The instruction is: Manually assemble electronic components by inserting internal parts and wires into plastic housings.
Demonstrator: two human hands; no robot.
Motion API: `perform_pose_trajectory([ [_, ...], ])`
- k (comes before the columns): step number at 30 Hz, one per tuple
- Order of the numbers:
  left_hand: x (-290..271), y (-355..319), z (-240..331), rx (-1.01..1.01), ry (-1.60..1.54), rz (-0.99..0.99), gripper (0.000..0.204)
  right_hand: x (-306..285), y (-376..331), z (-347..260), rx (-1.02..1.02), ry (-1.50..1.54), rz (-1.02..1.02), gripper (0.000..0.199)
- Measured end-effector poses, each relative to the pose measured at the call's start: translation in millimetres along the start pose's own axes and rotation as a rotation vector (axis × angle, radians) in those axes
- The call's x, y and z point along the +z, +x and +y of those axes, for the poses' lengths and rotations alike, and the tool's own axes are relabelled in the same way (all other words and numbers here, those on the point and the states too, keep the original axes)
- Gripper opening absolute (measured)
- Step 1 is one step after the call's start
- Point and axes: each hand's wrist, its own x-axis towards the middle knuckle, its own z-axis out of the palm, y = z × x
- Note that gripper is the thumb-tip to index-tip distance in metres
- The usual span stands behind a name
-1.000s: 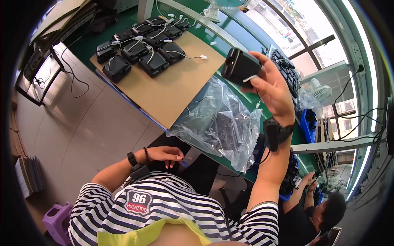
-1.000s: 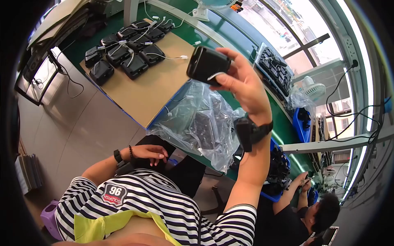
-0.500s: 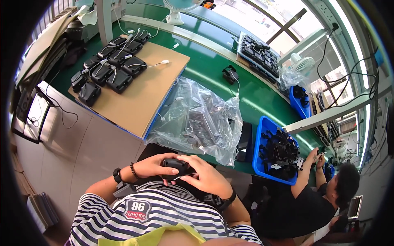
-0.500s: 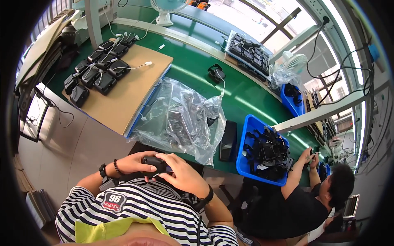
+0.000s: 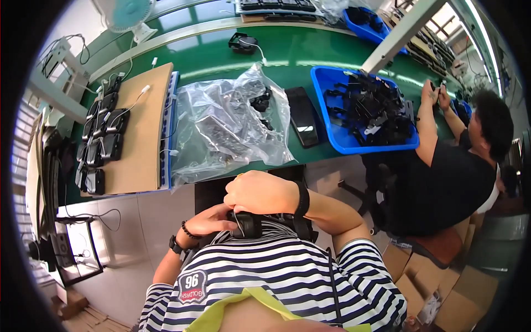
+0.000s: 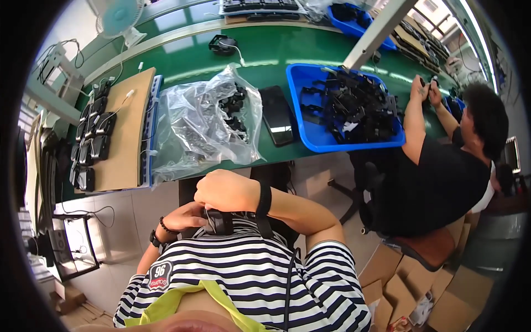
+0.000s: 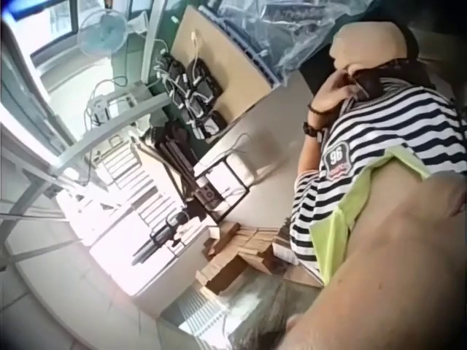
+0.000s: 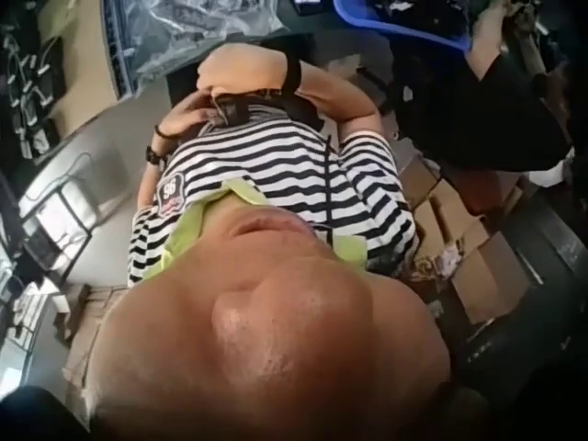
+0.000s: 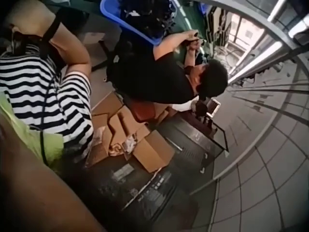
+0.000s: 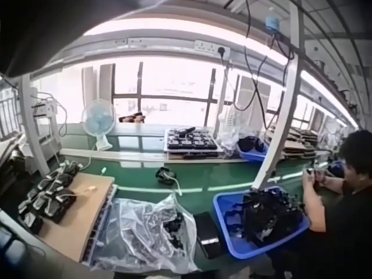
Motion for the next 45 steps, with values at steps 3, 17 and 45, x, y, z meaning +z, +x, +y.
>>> perform_pose_trajectory([
  [3,-2,4,-4,-0.040,0.026,-0.007,0.050,3,-5,-3,-0.008,-0.013,0.077,0.015],
  [17,-13,-14,-24,0.091,-0.281,0.140,0.046,-128,-161,133,0.781,-0.545,0.694,0.008],
  [45,-2,16,-29,0.136,-0.469,0.213,0.050,-168,-197,58,0.598,0.464,1.326,0.038],
])
